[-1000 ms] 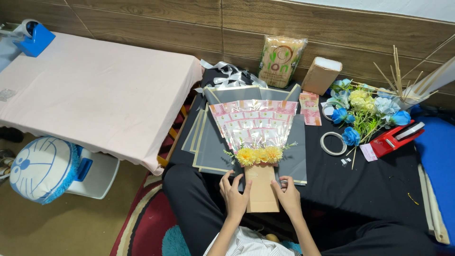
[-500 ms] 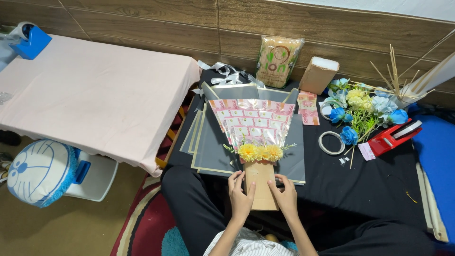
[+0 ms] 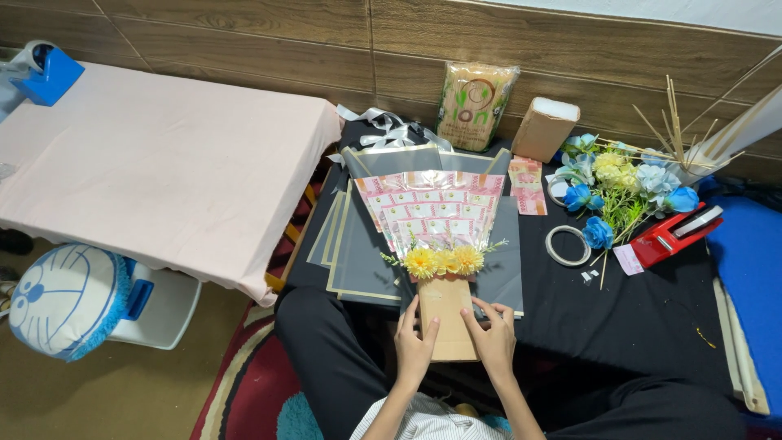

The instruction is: Wrapping a bouquet of banknotes and flowers with decorative grey paper.

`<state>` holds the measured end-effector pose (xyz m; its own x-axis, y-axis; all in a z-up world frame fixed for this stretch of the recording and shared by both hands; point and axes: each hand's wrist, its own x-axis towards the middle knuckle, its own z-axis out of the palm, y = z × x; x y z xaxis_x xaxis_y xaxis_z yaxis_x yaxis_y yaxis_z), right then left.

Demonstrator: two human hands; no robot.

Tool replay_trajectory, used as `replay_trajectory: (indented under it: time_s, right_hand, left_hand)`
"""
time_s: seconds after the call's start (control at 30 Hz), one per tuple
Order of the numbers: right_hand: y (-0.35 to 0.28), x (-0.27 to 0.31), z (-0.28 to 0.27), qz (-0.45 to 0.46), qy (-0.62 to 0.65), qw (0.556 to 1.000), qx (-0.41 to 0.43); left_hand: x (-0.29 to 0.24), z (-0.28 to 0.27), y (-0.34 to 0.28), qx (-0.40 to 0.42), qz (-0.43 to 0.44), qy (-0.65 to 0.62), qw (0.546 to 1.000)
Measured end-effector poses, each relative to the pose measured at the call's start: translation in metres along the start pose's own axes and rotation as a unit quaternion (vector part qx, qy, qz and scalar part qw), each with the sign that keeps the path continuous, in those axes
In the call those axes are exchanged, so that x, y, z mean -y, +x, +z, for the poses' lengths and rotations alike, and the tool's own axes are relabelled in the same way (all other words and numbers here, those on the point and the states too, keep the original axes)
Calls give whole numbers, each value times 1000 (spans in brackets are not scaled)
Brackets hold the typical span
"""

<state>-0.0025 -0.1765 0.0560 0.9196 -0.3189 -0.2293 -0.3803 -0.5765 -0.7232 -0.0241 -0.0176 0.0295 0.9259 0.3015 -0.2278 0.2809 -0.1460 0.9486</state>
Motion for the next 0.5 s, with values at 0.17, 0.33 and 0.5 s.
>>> replay_trajectory:
  time_s: [0.17,0.33,0.5]
  right_hand:
    - [-9,7,-6,-34,48,998,-21]
    - [-8,23,-22,-89,102,990,-45]
    - [23,56,-56,38,366,918,146]
  left_hand:
    - [-14,-5,-5,10,3,-34,999]
    - [-29,-6,-4,-1,80,-52,995]
    - [-63,-5,22,11,245,-42,969]
